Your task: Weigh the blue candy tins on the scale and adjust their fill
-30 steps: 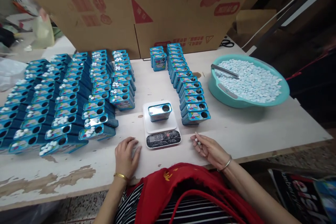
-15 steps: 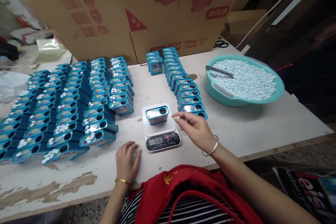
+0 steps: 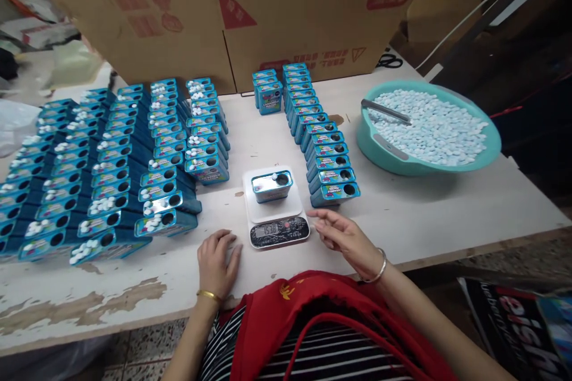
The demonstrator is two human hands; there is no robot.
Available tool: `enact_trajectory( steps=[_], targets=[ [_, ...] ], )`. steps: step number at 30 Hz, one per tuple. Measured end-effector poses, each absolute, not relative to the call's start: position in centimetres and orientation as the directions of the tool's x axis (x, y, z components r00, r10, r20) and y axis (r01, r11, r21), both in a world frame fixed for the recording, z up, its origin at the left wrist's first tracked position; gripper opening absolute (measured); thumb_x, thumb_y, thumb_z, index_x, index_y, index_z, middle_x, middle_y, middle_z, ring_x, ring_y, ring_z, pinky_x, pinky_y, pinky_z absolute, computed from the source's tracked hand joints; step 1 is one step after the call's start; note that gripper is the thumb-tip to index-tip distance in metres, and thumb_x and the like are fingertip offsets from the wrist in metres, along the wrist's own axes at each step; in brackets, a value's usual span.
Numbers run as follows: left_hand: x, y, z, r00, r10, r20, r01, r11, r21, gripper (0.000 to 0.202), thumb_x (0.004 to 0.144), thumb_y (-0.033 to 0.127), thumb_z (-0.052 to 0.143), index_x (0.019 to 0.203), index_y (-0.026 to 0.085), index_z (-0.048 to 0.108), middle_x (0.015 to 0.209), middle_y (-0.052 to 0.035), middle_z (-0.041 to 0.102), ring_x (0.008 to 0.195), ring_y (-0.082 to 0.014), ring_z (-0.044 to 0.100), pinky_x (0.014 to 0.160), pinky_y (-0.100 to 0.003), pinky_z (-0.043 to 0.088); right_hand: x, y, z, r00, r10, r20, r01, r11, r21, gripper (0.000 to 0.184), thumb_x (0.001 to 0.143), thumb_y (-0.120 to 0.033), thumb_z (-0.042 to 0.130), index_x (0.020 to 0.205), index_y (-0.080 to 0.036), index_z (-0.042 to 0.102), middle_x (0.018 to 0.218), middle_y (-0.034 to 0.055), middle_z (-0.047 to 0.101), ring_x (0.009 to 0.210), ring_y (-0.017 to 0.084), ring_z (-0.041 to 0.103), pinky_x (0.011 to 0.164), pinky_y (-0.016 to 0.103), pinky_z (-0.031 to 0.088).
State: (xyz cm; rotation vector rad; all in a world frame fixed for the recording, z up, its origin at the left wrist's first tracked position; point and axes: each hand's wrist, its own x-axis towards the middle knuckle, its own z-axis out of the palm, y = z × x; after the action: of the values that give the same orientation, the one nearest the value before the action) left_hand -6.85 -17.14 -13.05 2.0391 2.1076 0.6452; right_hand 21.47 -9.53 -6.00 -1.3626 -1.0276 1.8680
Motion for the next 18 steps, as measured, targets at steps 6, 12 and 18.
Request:
enact_trajectory(
  steps=[6, 12, 18],
  targets=[
    [-6.8, -17.2, -13.0, -0.081, 0.982, 0.169, 0.914, 0.006, 0.405, 0.022, 0.088, 0.036, 0.051, 0.1, 0.02, 0.059, 0.11, -0.0087, 0.059, 0.103, -0.0237, 0.053, 0.087, -0.04, 0.038, 23.7, -11.9, -9.9, -0.191, 0.764, -0.616, -0.171, -0.644, -0.746, 0.049, 0.067, -0.042, 0.075, 0.106, -0.016, 0.06, 0.064, -0.0053, 0.045, 0.051, 0.004, 0.035, 0.047, 0.018, 0.021],
    [-6.4, -16.2, -11.2, -0.127, 0.959, 0.254, 0.841, -0.032, 0.541, 0.022, 0.088, 0.034, 0.051, 0.103, 0.019, 0.056, 0.103, -0.0078, 0.06, 0.1, -0.0209, 0.056, 0.087, -0.038, 0.044, 23.7, -12.1, -12.0, -0.199, 0.814, -0.546, -0.259, -0.581, -0.772, 0.049, 0.065, -0.048, 0.076, 0.098, -0.016, 0.058, 0.085, 0.0047, 0.063, 0.054, 0.007, 0.05, 0.044, 0.019, 0.028],
    [-4.1, -10.7, -5.1, 0.047, 0.849, 0.526, 0.861, -0.301, 0.41, 0.036, 0.088, 0.03, 0.053, 0.122, 0.019, 0.051, 0.116, -0.0115, 0.057, 0.11, -0.0222, 0.053, 0.096, -0.04, 0.043, 23.4, -12.0, -12.7, -0.21, 0.843, -0.495, -0.25, -0.536, -0.806, 0.05, 0.069, -0.054, 0.072, 0.098, -0.017, 0.056, 0.086, 0.0067, 0.065, 0.049, 0.007, 0.052, 0.041, 0.019, 0.032]
  ],
)
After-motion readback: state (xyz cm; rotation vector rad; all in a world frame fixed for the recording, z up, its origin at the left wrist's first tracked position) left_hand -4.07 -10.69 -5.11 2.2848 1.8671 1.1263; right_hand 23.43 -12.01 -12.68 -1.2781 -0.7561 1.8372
